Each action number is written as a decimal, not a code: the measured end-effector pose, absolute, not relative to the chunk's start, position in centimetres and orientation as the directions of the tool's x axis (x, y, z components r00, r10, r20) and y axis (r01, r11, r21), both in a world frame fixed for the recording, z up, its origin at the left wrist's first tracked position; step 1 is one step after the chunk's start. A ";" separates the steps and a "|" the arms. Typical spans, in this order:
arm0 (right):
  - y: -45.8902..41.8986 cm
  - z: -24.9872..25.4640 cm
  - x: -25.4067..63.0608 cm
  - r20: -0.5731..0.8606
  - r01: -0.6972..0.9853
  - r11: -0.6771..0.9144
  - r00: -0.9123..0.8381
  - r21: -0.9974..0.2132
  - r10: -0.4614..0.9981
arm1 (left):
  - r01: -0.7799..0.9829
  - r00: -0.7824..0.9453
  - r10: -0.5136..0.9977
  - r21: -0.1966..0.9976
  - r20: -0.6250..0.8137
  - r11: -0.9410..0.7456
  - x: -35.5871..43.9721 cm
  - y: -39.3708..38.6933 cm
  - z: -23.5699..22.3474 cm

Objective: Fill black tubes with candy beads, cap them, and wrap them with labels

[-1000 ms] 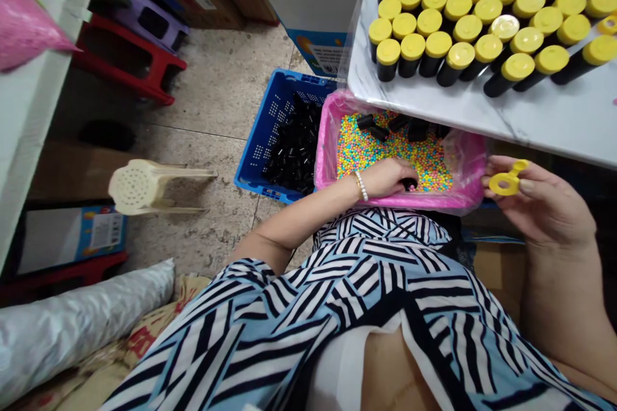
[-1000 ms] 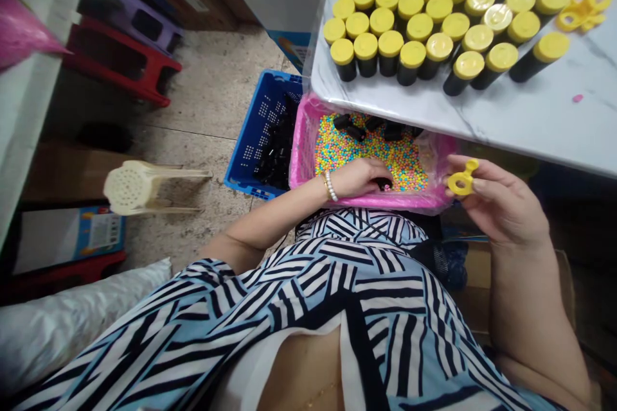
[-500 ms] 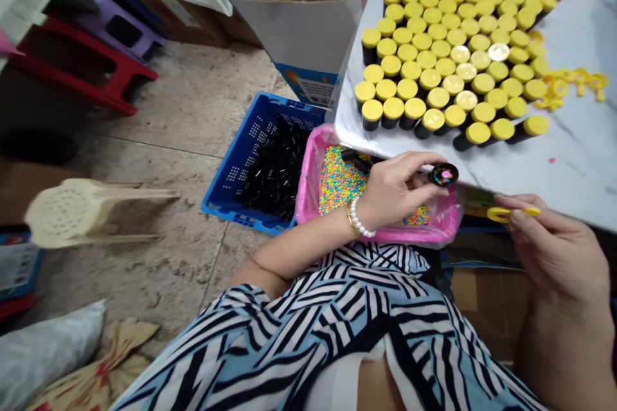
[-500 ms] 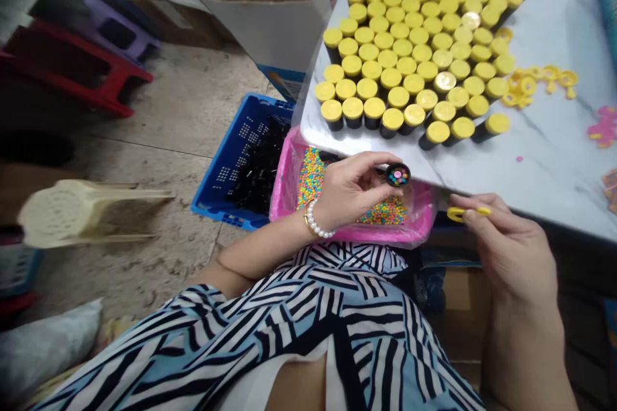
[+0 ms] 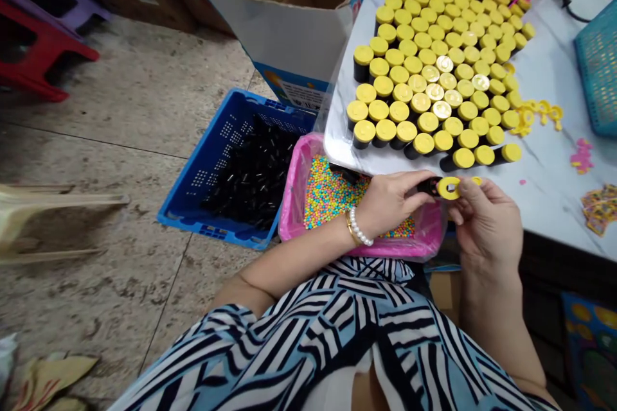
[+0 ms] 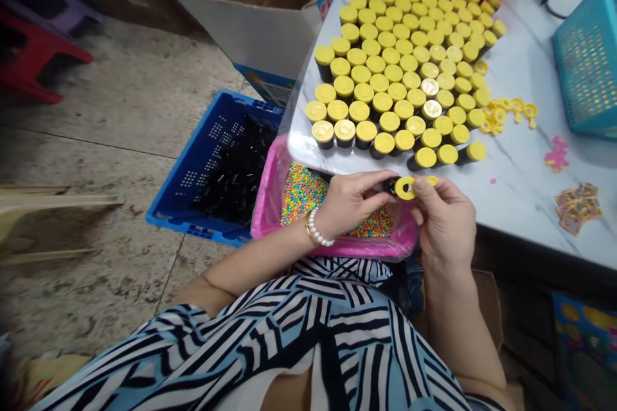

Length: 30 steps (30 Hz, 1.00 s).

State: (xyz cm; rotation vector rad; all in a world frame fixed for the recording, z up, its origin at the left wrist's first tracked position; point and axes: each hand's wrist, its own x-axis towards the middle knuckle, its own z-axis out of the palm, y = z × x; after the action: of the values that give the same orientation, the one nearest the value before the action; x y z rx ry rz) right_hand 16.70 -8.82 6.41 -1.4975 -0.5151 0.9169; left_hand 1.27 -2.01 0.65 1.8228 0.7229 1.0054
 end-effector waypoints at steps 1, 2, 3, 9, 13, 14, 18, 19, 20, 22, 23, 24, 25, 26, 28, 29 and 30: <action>-8.7 6.5 16.3 -0.252 -0.189 -0.173 0.588 -0.967 0.768 | 0.062 0.501 0.797 0.904 0.338 -0.423 1.2 -1.9 0.7; -8.5 6.5 16.0 -0.263 -0.185 -0.189 0.591 -0.964 0.763 | 0.060 0.501 0.796 0.904 0.340 -0.424 1.3 -1.8 0.8; -8.4 6.4 15.7 -0.271 -0.185 -0.199 0.594 -0.962 0.757 | 0.057 0.498 0.797 0.904 0.342 -0.424 1.3 -1.7 0.9; -8.0 6.1 15.0 -0.250 -0.181 -0.175 0.621 -0.968 0.743 | 0.040 0.483 0.797 0.901 0.362 -0.433 1.4 -1.8 1.2; -8.1 6.4 14.8 -0.253 -0.184 -0.176 0.618 -0.967 0.745 | 0.065 0.507 0.783 0.889 0.361 -0.453 1.4 -1.8 1.2; -8.1 6.5 14.8 -0.248 -0.178 -0.174 0.620 -0.968 0.744 | 0.065 0.511 0.779 0.888 0.362 -0.455 1.4 -1.8 1.2; -8.0 6.6 14.8 -0.224 -0.140 -0.175 0.629 -0.975 0.745 | 0.036 0.508 0.781 0.897 0.364 -0.441 1.3 -1.6 1.3; -7.9 6.6 14.8 -0.225 -0.138 -0.178 0.628 -0.974 0.745 | 0.028 0.506 0.786 0.904 0.356 -0.427 1.3 -1.6 1.3; -7.9 6.5 14.7 -0.226 -0.136 -0.180 0.629 -0.974 0.744 | 0.021 0.505 0.792 0.912 0.344 -0.410 1.2 -1.6 1.5; -7.9 6.4 14.7 -0.218 -0.122 -0.183 0.636 -0.976 0.741 | 0.011 0.500 0.813 0.937 0.298 -0.349 1.2 -1.7 1.9; -8.0 6.3 14.6 -0.205 -0.110 -0.176 0.644 -0.978 0.737 | 0.001 0.501 0.826 0.954 0.258 -0.299 1.2 -1.9 2.1; -8.1 6.2 14.6 -0.189 -0.100 -0.164 0.653 -0.981 0.734 | -0.012 0.510 0.836 0.973 0.204 -0.230 1.3 -2.0 2.3; -8.1 6.0 14.5 -0.171 -0.094 -0.146 0.663 -0.985 0.729 | -0.026 0.523 0.841 0.989 0.140 -0.148 1.4 -2.2 2.6; -8.2 5.9 14.5 -0.155 -0.089 -0.128 0.672 -0.988 0.724 | -0.040 0.537 0.840 0.997 0.075 -0.064 1.6 -2.3 2.8; -8.4 5.7 14.4 -0.135 -0.067 -0.122 0.683 -0.990 0.718 | -0.066 0.557 0.830 0.995 -0.023 0.072 2.0 -2.4 3.1; -8.4 5.6 14.4 -0.131 -0.044 -0.138 0.680 -0.989 0.722 | -0.080 0.560 0.827 0.990 -0.052 0.116 2.2 -2.4 3.2; -8.4 5.5 14.5 -0.124 -0.013 -0.156 0.671 -0.988 0.731 | -0.099 0.563 0.824 0.984 -0.070 0.151 2.4 -2.3 3.2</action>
State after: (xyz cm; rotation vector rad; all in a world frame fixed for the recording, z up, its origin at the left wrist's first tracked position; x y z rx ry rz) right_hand 14.47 -8.38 5.48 -1.6096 -0.6016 0.7250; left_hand 2.45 -2.31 3.18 1.2503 0.7273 0.7534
